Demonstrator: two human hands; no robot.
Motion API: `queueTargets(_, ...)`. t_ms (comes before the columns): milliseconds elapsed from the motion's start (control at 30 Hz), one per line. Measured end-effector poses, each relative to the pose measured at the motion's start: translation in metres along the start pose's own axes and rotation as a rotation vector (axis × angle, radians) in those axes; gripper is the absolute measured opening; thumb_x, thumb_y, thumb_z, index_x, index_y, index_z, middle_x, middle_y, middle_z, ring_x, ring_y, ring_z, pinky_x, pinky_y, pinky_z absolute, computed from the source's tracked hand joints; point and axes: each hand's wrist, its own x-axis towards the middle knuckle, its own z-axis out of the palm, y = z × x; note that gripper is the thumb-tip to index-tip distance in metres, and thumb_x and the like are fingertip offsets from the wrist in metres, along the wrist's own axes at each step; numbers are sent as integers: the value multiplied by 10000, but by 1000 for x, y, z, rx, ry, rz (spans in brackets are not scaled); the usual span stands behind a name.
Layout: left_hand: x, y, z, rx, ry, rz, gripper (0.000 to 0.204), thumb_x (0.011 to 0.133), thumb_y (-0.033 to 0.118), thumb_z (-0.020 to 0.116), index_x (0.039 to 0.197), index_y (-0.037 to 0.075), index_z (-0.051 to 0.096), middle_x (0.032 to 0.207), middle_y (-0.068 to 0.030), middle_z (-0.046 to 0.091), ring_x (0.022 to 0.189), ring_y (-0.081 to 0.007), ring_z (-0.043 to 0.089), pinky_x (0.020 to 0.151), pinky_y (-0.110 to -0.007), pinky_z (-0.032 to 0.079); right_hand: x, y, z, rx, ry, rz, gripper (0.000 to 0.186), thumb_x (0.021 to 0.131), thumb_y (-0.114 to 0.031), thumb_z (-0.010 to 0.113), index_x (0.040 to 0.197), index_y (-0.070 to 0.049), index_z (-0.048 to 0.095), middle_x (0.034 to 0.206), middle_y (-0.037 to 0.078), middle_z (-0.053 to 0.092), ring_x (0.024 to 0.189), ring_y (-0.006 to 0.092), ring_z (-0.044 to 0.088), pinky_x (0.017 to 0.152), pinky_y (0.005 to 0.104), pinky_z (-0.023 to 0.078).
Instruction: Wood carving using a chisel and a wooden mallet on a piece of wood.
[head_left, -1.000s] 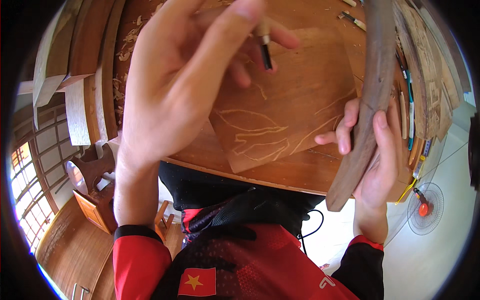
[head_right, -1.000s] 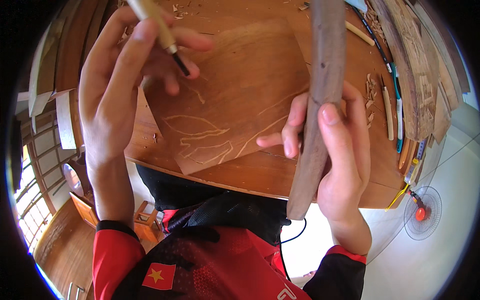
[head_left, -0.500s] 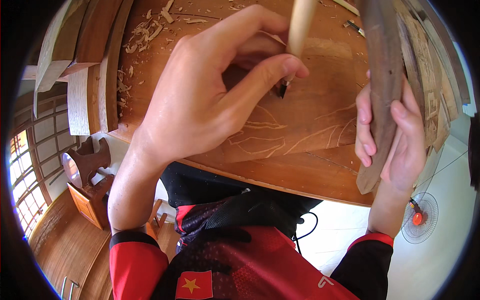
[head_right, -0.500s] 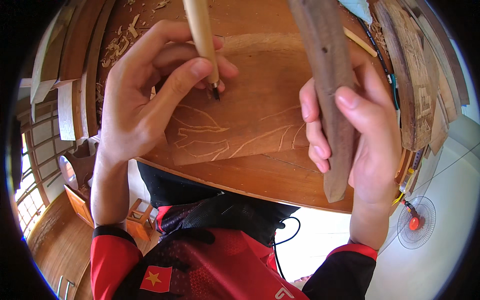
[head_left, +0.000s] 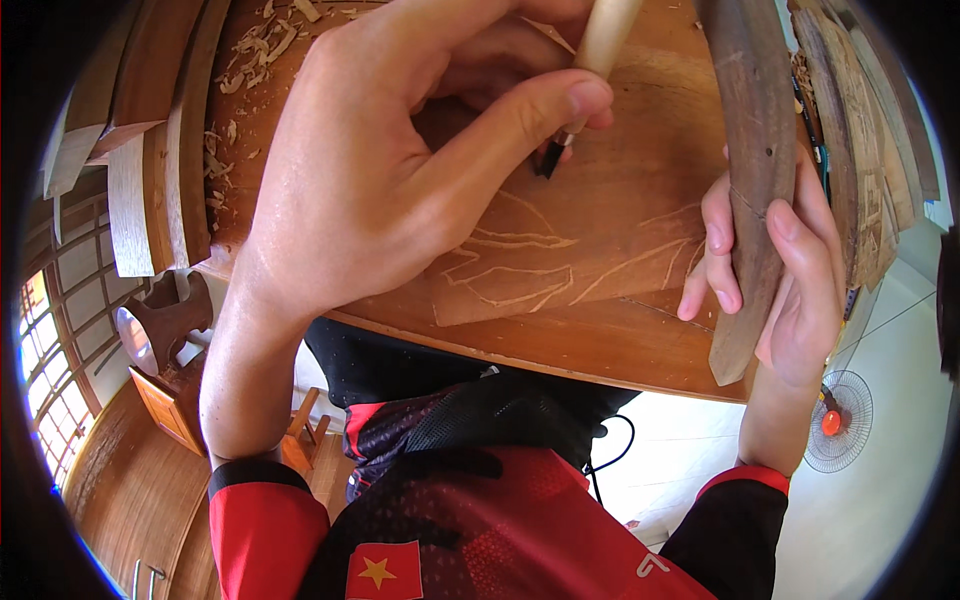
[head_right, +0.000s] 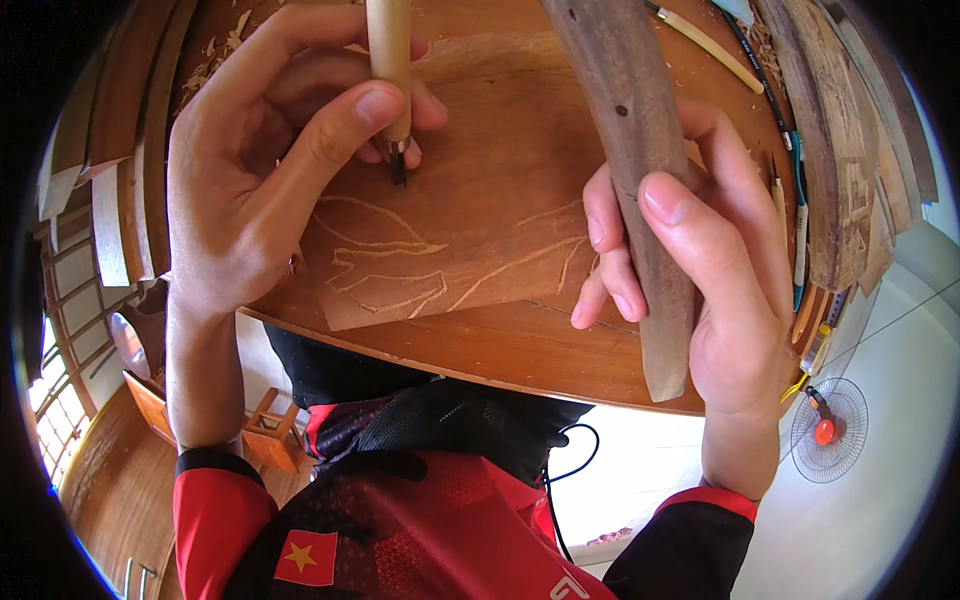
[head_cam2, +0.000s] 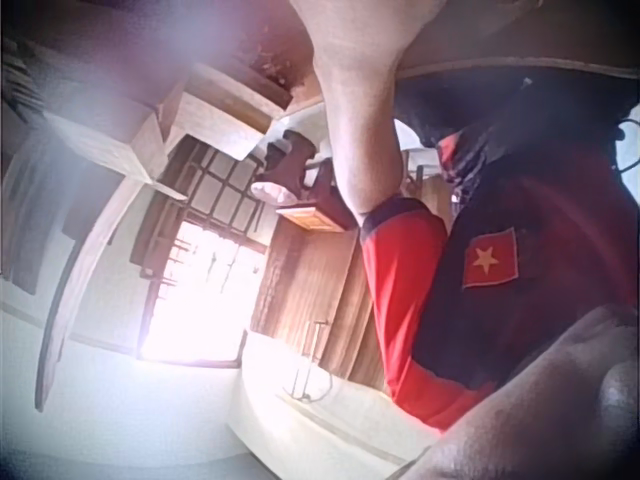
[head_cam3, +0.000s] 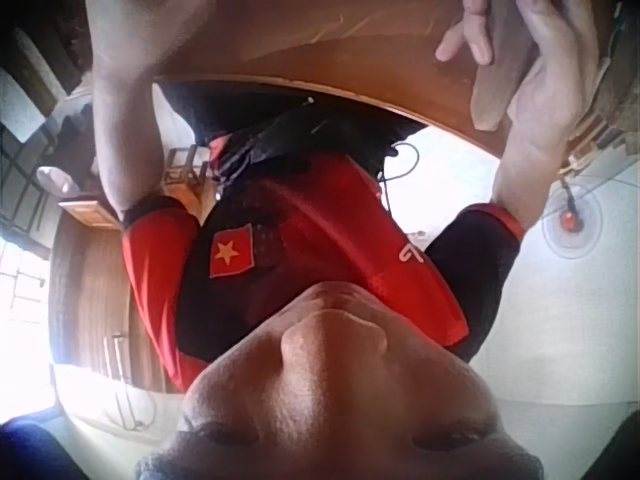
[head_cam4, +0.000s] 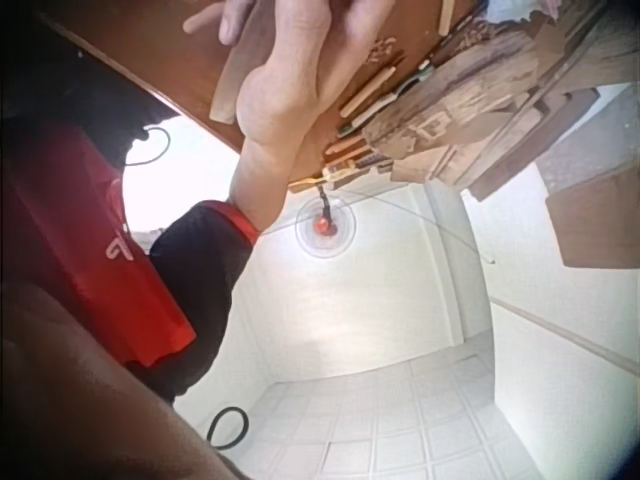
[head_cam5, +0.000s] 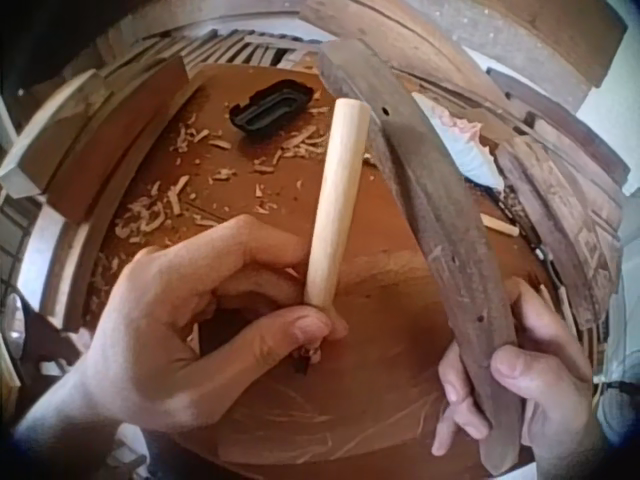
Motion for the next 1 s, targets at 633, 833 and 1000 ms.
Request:
queueTargets(633,2,-3,1,-19,7,40,257,929,17,679,1141,-102,596,947,-166,705,827,-159,719,743,-256,598,-1,0,3,16,15,6,496,1027,-255,334,1385,87,351,861,125,507,482,96,452,485,324,577)
queueTargets(833,7,9,-8,-121,-65,-66,257,932,42,685,1136,-92,602,893,-154,723,806,-156,723,708,-247,588,-3,-2,-2,36,-11,-4,494,1028,-265,327,1373,86,364,854,109,510,475,90,454,489,317,564)
queueTargets(1000,17,43,7,237,-46,-169,251,934,45,684,1131,-89,604,874,-159,729,784,-145,722,684,-239,581,-3,-1,-2,24,21,28,500,1028,-277,329,1367,88,375,854,102,511,468,85,453,494,312,564)
